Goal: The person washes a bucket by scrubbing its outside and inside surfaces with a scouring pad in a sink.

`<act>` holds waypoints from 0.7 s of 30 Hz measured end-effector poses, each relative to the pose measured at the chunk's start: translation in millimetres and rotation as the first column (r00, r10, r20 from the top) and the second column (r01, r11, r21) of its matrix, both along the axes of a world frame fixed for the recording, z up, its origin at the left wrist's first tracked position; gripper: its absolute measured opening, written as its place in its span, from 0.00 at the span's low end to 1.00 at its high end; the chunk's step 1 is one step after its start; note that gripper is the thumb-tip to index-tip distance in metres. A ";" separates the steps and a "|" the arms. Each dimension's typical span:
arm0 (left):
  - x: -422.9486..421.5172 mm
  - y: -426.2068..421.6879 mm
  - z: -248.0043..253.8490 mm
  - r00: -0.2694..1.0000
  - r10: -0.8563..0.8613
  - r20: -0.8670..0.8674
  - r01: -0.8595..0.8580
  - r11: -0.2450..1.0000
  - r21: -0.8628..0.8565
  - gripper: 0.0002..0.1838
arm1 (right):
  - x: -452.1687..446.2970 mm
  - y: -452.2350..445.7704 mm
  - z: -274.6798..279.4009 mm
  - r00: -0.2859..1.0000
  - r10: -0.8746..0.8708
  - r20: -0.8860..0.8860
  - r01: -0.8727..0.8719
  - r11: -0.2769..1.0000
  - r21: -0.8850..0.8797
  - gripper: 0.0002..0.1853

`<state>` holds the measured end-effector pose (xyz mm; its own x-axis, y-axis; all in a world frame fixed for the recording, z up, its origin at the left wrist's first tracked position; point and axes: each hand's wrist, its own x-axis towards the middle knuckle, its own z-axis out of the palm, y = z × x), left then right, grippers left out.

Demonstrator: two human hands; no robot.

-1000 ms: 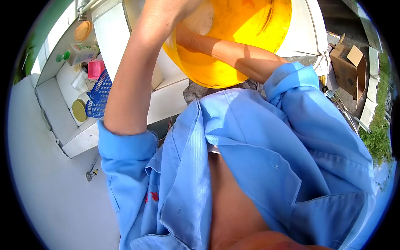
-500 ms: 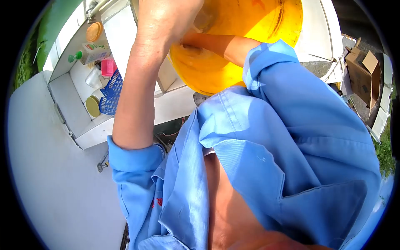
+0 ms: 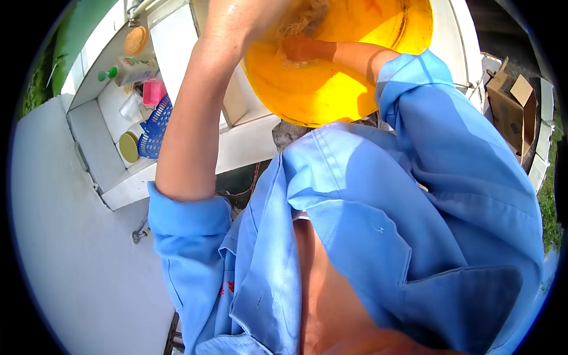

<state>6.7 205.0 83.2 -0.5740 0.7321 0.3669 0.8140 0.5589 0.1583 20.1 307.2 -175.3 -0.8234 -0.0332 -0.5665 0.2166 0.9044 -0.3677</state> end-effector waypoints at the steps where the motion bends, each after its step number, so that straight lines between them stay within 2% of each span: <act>1: 2.1 -0.5 -2.5 0.991 0.052 0.120 -0.062 0.994 0.086 0.08 | -1.0 -25.8 -7.3 0.973 -0.231 0.015 0.217 0.888 -0.406 0.16; 2: -0.4 1.9 -6.0 0.993 0.033 0.112 -0.045 0.993 0.111 0.08 | -0.8 -33.7 -13.0 0.893 -0.436 0.109 0.372 0.582 -0.723 0.16; 3: -1.7 3.6 -6.7 0.999 -0.019 0.046 0.014 0.996 0.091 0.08 | -0.4 -27.2 -12.9 0.887 -0.449 0.106 0.381 0.586 -0.715 0.16; 5: -3.1 6.8 -10.1 0.995 -0.090 -0.050 0.092 0.995 0.039 0.08 | 7.1 -19.5 -11.4 0.937 -0.348 0.018 0.241 0.611 -0.754 0.17; 6: -3.9 7.9 -11.6 0.992 -0.103 -0.079 0.105 0.994 0.023 0.08 | 27.9 -3.7 -31.5 0.954 -0.205 -0.221 0.029 0.791 -0.611 0.16; 7: -5.4 8.7 -11.8 0.988 -0.113 -0.107 0.116 0.993 0.017 0.08 | 54.0 20.9 -52.2 0.907 -0.003 -0.421 -0.180 0.901 -0.395 0.16; 8: -5.9 9.2 -12.8 0.984 -0.128 -0.123 0.129 0.992 0.003 0.08 | 58.5 43.6 -15.5 0.948 0.163 -0.273 -0.180 0.983 -0.038 0.17; 9: -6.3 9.9 -13.1 0.982 -0.133 -0.138 0.133 0.991 -0.006 0.08 | 63.0 65.8 23.7 0.942 0.334 -0.037 -0.307 0.900 0.309 0.18; 10: -6.2 9.9 -13.6 0.979 -0.141 -0.149 0.140 0.990 -0.015 0.08 | 59.9 80.9 18.3 0.934 0.356 0.015 -0.329 0.846 0.419 0.18; 12: -7.2 10.7 -13.3 0.974 -0.157 -0.165 0.152 0.988 -0.041 0.08 | 46.6 70.8 -4.4 0.980 0.195 -0.041 -0.159 0.889 0.429 0.17; 14: -8.0 12.7 -13.5 0.971 -0.159 -0.178 0.153 0.987 -0.043 0.08 | 27.8 22.2 -9.5 0.995 -0.027 -0.091 0.052 0.956 0.288 0.17; 16: -8.2 14.6 -13.7 0.971 -0.159 -0.177 0.154 0.987 -0.040 0.07 | 1.0 -22.6 -19.6 0.960 -0.240 -0.145 0.228 0.969 -0.090 0.17; 18: -10.9 18.5 -14.4 0.975 -0.160 -0.155 0.155 0.987 -0.047 0.07 | -19.2 -43.2 -20.3 0.884 -0.459 -0.093 0.347 0.776 -0.526 0.16; 20: -11.7 22.6 -14.4 0.971 -0.168 -0.169 0.162 0.986 -0.046 0.07 | -23.1 -43.5 -16.1 0.854 -0.518 -0.039 0.342 0.618 -0.708 0.16; 21: -11.6 23.5 -15.2 0.970 -0.172 -0.172 0.165 0.985 -0.054 0.07 | -15.6 -37.9 -16.6 0.869 -0.491 -0.059 0.297 0.613 -0.732 0.16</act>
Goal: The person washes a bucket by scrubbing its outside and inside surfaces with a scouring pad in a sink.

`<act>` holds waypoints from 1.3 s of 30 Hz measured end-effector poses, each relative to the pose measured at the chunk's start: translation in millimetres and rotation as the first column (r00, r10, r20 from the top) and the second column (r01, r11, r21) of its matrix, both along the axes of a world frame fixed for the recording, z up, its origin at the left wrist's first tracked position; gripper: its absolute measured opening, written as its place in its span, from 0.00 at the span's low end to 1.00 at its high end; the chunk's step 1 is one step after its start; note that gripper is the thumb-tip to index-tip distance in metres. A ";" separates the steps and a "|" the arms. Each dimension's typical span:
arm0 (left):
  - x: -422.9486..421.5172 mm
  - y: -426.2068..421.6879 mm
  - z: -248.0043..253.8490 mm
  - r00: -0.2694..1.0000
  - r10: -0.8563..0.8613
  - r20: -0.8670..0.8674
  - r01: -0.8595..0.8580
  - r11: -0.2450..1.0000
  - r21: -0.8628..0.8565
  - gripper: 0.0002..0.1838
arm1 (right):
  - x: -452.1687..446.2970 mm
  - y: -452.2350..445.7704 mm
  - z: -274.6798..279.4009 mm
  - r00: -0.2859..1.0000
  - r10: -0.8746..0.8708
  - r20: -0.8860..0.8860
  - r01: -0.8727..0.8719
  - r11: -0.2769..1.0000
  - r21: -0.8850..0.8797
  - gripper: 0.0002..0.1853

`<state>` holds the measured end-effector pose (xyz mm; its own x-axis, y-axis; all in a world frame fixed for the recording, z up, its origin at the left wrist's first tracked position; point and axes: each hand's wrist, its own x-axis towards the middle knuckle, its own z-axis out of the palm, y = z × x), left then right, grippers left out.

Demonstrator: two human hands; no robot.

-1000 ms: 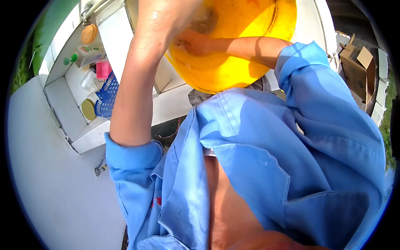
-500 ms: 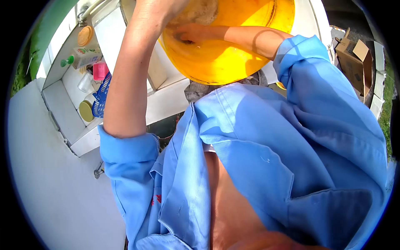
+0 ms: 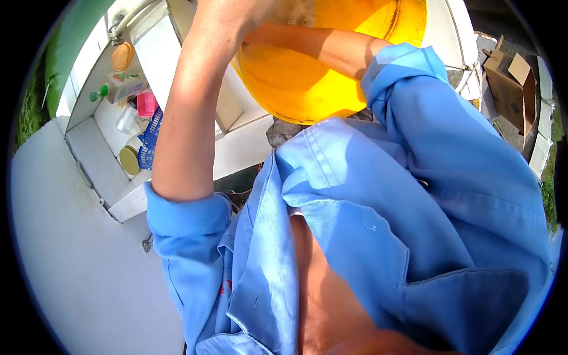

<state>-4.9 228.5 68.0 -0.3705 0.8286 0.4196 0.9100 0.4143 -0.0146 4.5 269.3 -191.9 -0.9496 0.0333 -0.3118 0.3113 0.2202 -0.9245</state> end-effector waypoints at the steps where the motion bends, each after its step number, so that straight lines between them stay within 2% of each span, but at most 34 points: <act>1: 0.3 0.5 -0.8 1.000 -0.001 -0.003 0.001 1.000 -0.003 0.07 | 14.6 8.2 -4.0 0.996 0.077 -0.047 -0.073 0.994 0.079 0.16; 2: -0.2 1.1 0.2 1.000 0.000 -0.012 0.000 1.000 0.001 0.07 | 44.1 25.8 -9.3 0.967 0.246 -0.066 -0.197 0.887 0.417 0.15; 3: -0.4 2.2 -0.3 1.000 -0.006 -0.017 0.006 1.000 -0.001 0.07 | 72.4 49.5 -4.2 0.928 0.366 0.073 -0.293 0.595 0.749 0.15; 5: 0.4 2.3 0.4 1.000 -0.009 -0.021 0.009 1.000 -0.009 0.07 | 69.3 110.7 5.7 0.762 0.506 0.404 -0.543 0.160 0.825 0.17; 6: 0.1 2.2 0.8 1.000 -0.008 -0.018 0.008 1.000 -0.006 0.07 | 68.0 127.3 2.9 0.757 0.465 0.460 -0.557 0.091 0.825 0.16; 10: -0.5 1.5 2.0 1.000 -0.010 -0.012 0.009 1.000 -0.024 0.07 | 50.9 101.1 -11.7 0.899 0.169 0.403 -0.437 0.306 0.846 0.16; 12: -2.0 1.6 2.3 1.000 -0.002 -0.017 0.001 0.999 -0.032 0.07 | 39.8 60.4 -5.2 0.927 0.128 0.352 -0.369 0.472 0.800 0.15; 14: -1.6 3.6 1.3 1.000 -0.007 -0.031 0.006 0.999 -0.038 0.07 | 24.7 20.3 2.4 0.962 0.128 0.241 -0.259 0.708 0.657 0.15; 16: -0.9 7.9 0.0 0.997 -0.007 -0.072 0.004 0.999 -0.041 0.07 | 5.0 -4.5 14.1 0.993 0.059 0.101 -0.096 0.905 0.415 0.15; 18: -2.2 10.2 -2.5 0.995 -0.006 -0.102 0.001 0.999 -0.050 0.07 | -1.5 -11.5 31.4 1.000 -0.028 0.014 0.024 0.980 0.198 0.14; 19: -3.3 11.8 -4.5 0.993 -0.007 -0.119 0.001 0.998 -0.055 0.07 | 2.6 -6.2 37.9 1.000 -0.011 -0.012 0.013 0.982 0.188 0.14; 20: -4.3 12.8 -6.7 0.990 -0.010 -0.141 0.001 0.998 -0.061 0.07 | 15.2 4.4 42.8 0.996 0.076 -0.036 -0.063 0.959 0.275 0.14; 21: -5.2 14.7 -9.2 0.986 -0.013 -0.166 0.002 0.998 -0.070 0.07 | 37.4 18.1 50.5 0.978 0.206 -0.024 -0.177 0.888 0.425 0.14; 23: -9.3 16.4 -15.3 0.973 -0.014 -0.231 -0.007 0.996 -0.091 0.07 | 126.6 68.1 65.0 0.860 0.511 0.018 -0.463 0.763 0.451 0.16; 24: -9.5 17.5 -18.4 0.961 -0.014 -0.277 -0.017 0.994 -0.109 0.07 | 149.3 96.3 101.5 0.757 0.570 0.320 -0.580 0.361 0.730 0.17; 25: -11.8 19.4 -21.4 0.949 -0.020 -0.314 -0.021 0.992 -0.126 0.07 | 153.2 132.2 106.8 0.731 0.521 0.441 -0.520 0.006 0.854 0.16; 26: -15.0 22.1 -25.4 0.935 -0.027 -0.352 -0.026 0.989 -0.145 0.07 | 155.1 161.1 73.8 0.862 0.442 0.247 -0.410 0.323 0.853 0.15; 27: -16.9 24.4 -28.5 0.917 -0.039 -0.398 -0.030 0.986 -0.164 0.07 | 157.2 189.9 40.6 0.945 0.326 0.035 -0.239 0.610 0.756 0.15; 30: -20.4 33.4 -37.9 0.839 -0.083 -0.538 -0.050 0.972 -0.228 0.07 | 133.2 137.6 58.8 0.837 0.276 0.473 -0.541 0.286 0.791 0.14; 31: -22.3 35.6 -39.4 0.772 -0.098 -0.629 -0.076 0.967 -0.243 0.07 | 135.3 90.2 72.9 0.871 0.286 0.400 -0.485 0.369 0.793 0.16; 32: -21.3 38.2 -42.1 0.652 -0.090 -0.753 -0.126 0.966 -0.225 0.07 | 116.3 55.9 50.5 0.906 0.304 0.295 -0.423 0.704 0.571 0.17; 33: -20.3 37.7 -48.0 0.483 0.010 -0.875 -0.184 0.979 -0.090 0.07 | 100.2 22.9 79.6 0.983 0.135 0.122 -0.171 0.914 0.368 0.17; 34: -25.4 37.0 -48.5 0.485 0.005 -0.874 -0.181 0.979 -0.094 0.07 | 94.4 1.3 108.6 0.996 -0.090 0.003 0.089 0.992 0.092 0.18; 35: -34.9 35.9 -47.2 0.699 -0.105 -0.708 -0.061 0.977 -0.205 0.08 | 106.8 5.8 102.5 0.995 -0.098 0.002 0.098 0.991 0.089 0.18; 36: -37.3 39.1 -45.1 0.844 -0.230 -0.484 0.101 0.955 -0.278 0.08 | 134.2 19.4 92.0 0.993 0.106 -0.056 -0.083 0.946 0.314 0.17; 37: -37.1 39.4 -42.9 0.841 -0.222 -0.493 0.096 0.958 -0.269 0.08 | 156.2 42.3 86.1 0.938 0.343 -0.060 -0.258 0.802 0.539 0.18; 38: -36.1 38.9 -42.8 0.836 -0.193 -0.514 0.075 0.968 -0.241 0.09 | 173.7 95.3 73.1 0.902 0.425 0.074 -0.319 0.544 0.776 0.17; 39: -30.7 33.8 -43.4 0.833 -0.169 -0.527 0.058 0.974 -0.221 0.09 | 174.7 106.3 86.1 0.948 0.308 0.078 -0.265 0.631 0.730 0.18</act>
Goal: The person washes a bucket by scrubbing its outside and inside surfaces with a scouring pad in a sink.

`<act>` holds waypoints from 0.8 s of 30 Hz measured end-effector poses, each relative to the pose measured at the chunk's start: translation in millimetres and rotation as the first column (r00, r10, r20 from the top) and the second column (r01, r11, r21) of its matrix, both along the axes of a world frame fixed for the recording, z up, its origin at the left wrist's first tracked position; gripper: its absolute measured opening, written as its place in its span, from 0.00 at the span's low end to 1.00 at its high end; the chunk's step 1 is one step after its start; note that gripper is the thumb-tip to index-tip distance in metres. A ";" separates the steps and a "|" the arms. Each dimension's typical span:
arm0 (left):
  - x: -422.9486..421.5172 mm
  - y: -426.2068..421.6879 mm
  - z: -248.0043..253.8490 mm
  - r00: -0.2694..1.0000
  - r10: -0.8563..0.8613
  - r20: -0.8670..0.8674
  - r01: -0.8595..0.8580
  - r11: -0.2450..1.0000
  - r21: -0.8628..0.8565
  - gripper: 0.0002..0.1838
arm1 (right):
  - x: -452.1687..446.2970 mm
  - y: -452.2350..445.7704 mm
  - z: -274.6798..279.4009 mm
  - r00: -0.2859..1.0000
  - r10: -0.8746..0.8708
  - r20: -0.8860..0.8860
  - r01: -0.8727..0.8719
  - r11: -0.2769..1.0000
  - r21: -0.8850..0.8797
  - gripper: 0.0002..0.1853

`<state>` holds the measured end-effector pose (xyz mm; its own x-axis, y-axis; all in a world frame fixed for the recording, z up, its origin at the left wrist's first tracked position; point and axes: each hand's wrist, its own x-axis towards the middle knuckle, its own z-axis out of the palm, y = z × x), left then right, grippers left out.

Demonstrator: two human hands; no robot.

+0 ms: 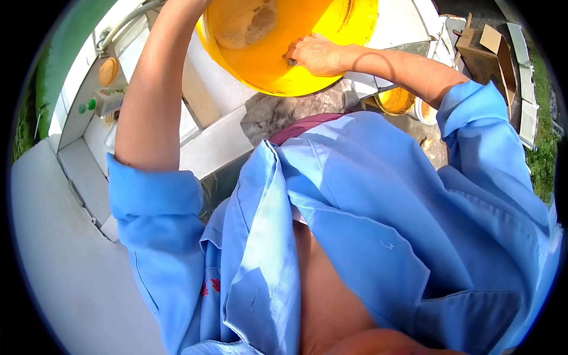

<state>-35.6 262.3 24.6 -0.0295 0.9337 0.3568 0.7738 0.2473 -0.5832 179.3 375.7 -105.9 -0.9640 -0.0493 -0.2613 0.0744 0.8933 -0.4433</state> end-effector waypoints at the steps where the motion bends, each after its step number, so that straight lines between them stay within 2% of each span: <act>1: 3.2 0.8 3.3 1.000 -0.002 -0.002 0.002 1.000 0.001 0.09 | 1.2 11.5 12.2 0.991 -0.135 0.024 0.137 0.988 -0.069 0.18; 2: 4.6 3.1 4.4 1.000 0.001 -0.009 -0.001 1.000 0.006 0.09 | 2.3 22.7 24.9 0.963 -0.267 0.045 0.271 0.953 -0.136 0.18; 3: 6.8 4.0 4.4 1.000 -0.005 0.007 0.005 1.000 0.008 0.09 | 0.1 17.0 20.6 0.995 -0.070 0.077 0.050 0.972 0.229 0.16; 4: 9.2 4.9 3.5 1.000 -0.010 0.022 0.010 1.000 0.005 0.09 | -0.1 8.2 14.6 0.976 0.101 0.190 -0.191 0.818 0.543 0.15; 5: 8.9 5.4 3.9 0.999 -0.010 0.037 0.010 1.000 0.007 0.09 | -5.0 -23.0 4.2 0.991 0.006 0.132 -0.027 0.988 0.153 0.16; 6: 8.9 8.1 3.8 0.999 -0.013 0.043 0.012 1.000 0.024 0.09 | -12.2 -58.3 4.9 0.988 -0.105 0.114 0.131 0.958 -0.255 0.16; 7: 9.0 8.2 3.5 0.998 -0.017 0.057 0.015 1.000 0.025 0.09 | -18.4 -92.9 46.1 0.956 -0.292 0.025 0.268 0.835 -0.480 0.18; 8: 9.6 8.7 3.6 0.997 -0.018 0.072 0.016 0.999 0.031 0.09 | -30.2 -106.8 73.1 0.918 -0.381 0.112 0.351 0.649 -0.675 0.18; 9: 12.2 10.6 1.8 0.995 -0.026 0.092 0.024 0.999 0.025 0.09 | -30.2 -112.0 85.2 0.860 -0.455 0.232 0.429 0.400 -0.810 0.18; 10: 12.9 10.7 3.1 0.994 -0.031 0.100 0.029 0.999 0.027 0.09 | -18.9 -105.7 77.8 0.853 -0.467 0.232 0.437 0.397 -0.807 0.18; 11: 12.4 11.4 3.2 0.993 -0.034 0.111 0.030 0.999 0.032 0.09 | -1.7 -94.4 63.7 0.952 -0.306 0.026 0.231 0.657 -0.718 0.18; 12: 14.0 12.3 3.2 0.991 -0.039 0.126 0.035 0.999 0.036 0.09 | 18.0 -78.8 53.9 0.987 -0.091 -0.134 0.004 0.842 -0.540 0.18; 13: 14.7 11.7 3.3 0.990 -0.039 0.134 0.034 0.999 0.040 0.09 | 31.4 -68.1 51.5 0.992 -0.002 -0.123 -0.045 0.925 -0.378 0.19; 14: 14.8 11.4 3.7 0.989 -0.042 0.143 0.036 0.999 0.040 0.09 | 45.9 -51.1 49.6 0.991 0.087 -0.099 -0.106 0.973 -0.207 0.19; 15: 18.3 10.8 3.5 0.987 -0.048 0.152 0.042 0.998 0.042 0.09 | 61.5 -5.0 56.4 0.980 0.166 -0.115 -0.138 0.966 0.218 0.19; 16: 18.7 10.3 4.0 0.986 -0.051 0.157 0.044 0.998 0.045 0.09 | 77.2 40.7 63.4 0.967 0.243 -0.082 -0.146 0.784 0.603 0.20; 17: 18.8 10.8 4.0 0.984 -0.054 0.167 0.047 0.998 0.048 0.09 | 78.0 33.2 57.7 0.967 0.242 -0.083 -0.145 0.784 0.604 0.20; 19: 23.2 11.6 4.2 0.980 -0.069 0.189 0.060 0.997 0.052 0.10 | 82.7 5.0 58.3 0.977 0.099 -0.191 0.010 0.867 0.499 0.19; 20: 23.2 11.5 4.9 0.978 -0.072 0.195 0.061 0.996 0.061 0.10 | 76.1 -21.6 44.4 0.967 0.014 -0.254 0.049 0.970 0.240 0.18; 21: 21.8 12.1 5.7 0.977 -0.071 0.199 0.058 0.996 0.073 0.10 | 69.5 -48.4 30.3 0.952 -0.072 -0.296 0.063 0.997 -0.040 0.17; 22: 24.6 11.4 4.5 0.972 -0.076 0.221 0.062 0.996 0.069 0.10 | 53.5 -84.5 49.3 0.929 -0.210 -0.305 0.120 0.950 -0.289 0.18; 23: 25.6 12.1 4.6 0.969 -0.078 0.233 0.062 0.995 0.075 0.10 | 47.0 -88.8 47.0 0.928 -0.215 -0.305 0.126 0.949 -0.288 0.18; 24: 25.9 11.1 6.2 0.967 -0.080 0.240 0.063 0.995 0.080 0.10 | 41.6 -91.8 46.3 0.917 -0.245 -0.314 0.104 0.908 -0.406 0.18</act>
<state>-9.7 273.4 30.8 -0.0575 0.9090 0.4127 0.9072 0.2201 -0.3584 220.8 283.9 -59.5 -0.9898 0.1030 0.0988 -0.0097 0.6420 -0.7666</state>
